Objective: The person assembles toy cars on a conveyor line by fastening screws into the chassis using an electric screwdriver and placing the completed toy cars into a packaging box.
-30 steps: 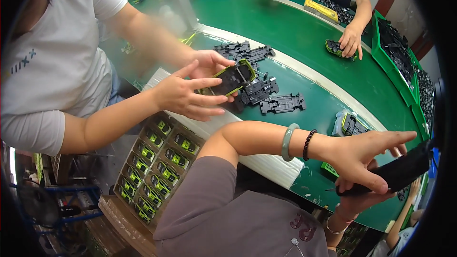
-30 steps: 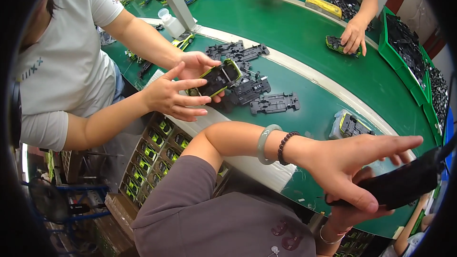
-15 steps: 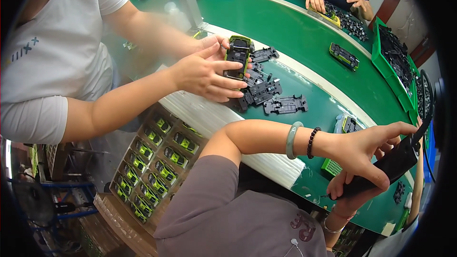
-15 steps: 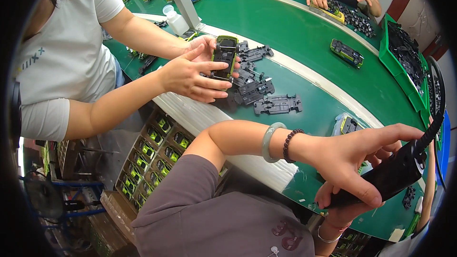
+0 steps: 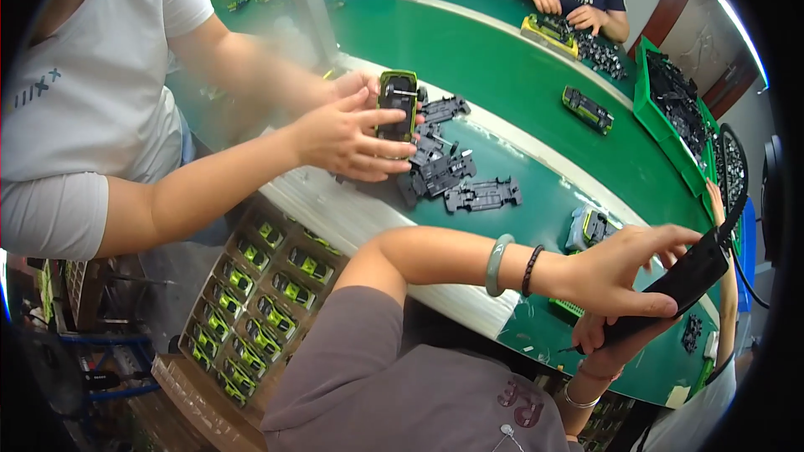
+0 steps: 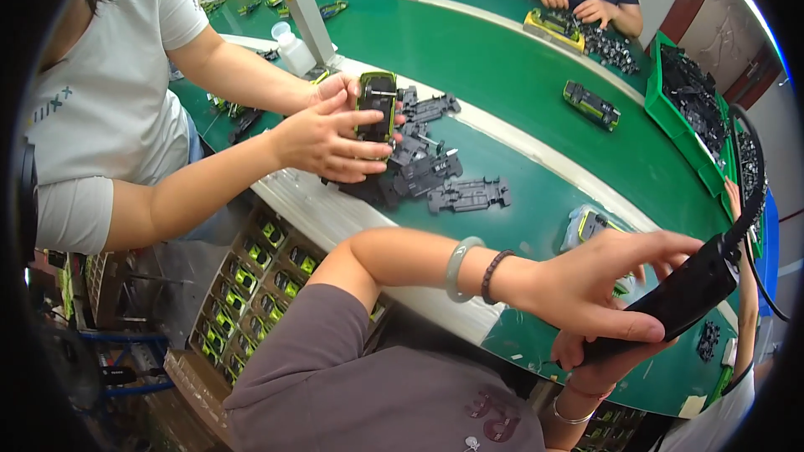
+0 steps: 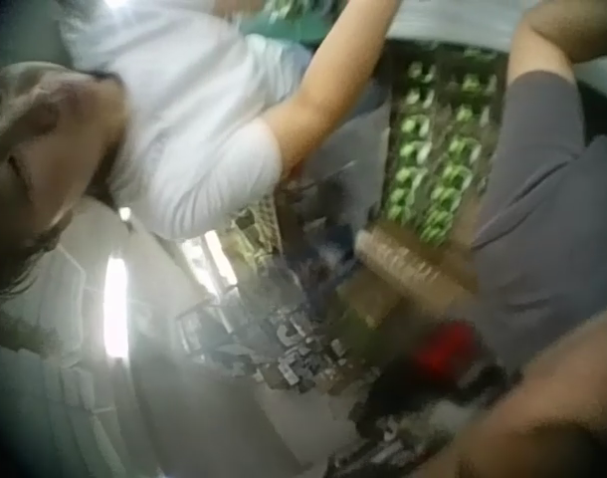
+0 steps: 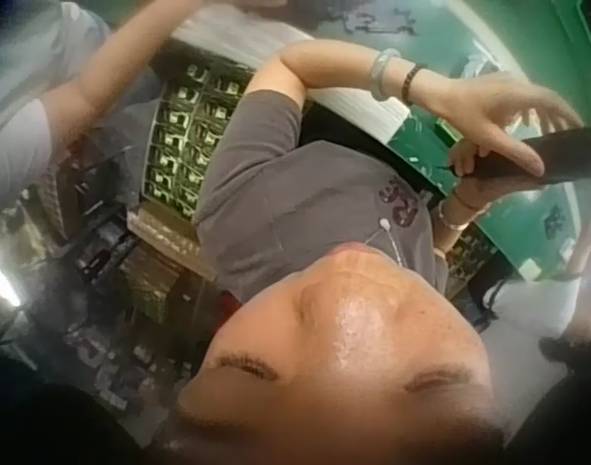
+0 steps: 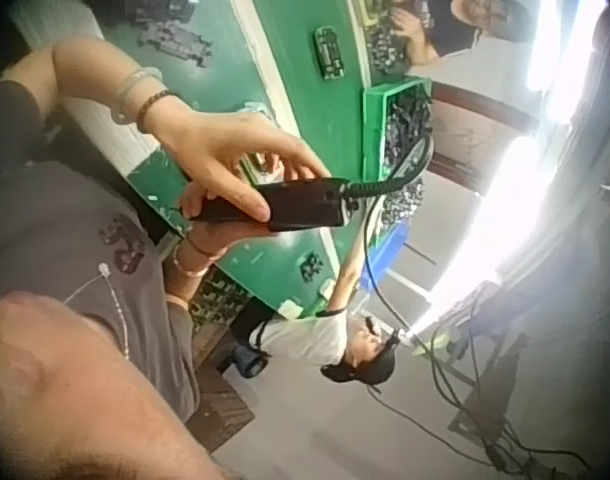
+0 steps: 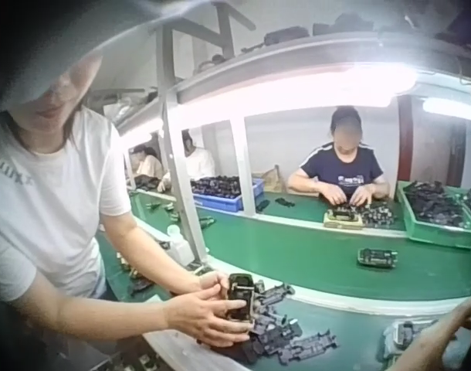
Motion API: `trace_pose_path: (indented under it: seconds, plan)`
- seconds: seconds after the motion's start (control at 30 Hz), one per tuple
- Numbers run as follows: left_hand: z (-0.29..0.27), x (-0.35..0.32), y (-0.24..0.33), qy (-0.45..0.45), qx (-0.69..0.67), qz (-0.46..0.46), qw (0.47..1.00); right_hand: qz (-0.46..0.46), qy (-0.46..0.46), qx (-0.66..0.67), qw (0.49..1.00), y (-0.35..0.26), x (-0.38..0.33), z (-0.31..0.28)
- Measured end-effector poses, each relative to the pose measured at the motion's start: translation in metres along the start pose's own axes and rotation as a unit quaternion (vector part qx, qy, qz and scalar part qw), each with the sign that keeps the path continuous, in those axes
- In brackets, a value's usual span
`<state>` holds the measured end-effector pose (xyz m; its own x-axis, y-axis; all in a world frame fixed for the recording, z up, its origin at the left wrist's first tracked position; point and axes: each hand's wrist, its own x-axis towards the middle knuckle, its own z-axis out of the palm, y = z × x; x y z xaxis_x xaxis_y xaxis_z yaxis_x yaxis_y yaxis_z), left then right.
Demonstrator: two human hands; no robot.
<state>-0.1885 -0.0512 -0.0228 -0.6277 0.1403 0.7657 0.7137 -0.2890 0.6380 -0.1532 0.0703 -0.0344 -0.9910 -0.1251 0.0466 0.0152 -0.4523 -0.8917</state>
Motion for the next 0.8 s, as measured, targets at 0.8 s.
trace_pose_path:
  seconds: [0.8]
  plan:
    - [-0.011,0.02,0.014,-0.156,0.123,-0.034,0.979,0.23,-0.29,0.275,0.887,-0.007,0.02,-0.045]
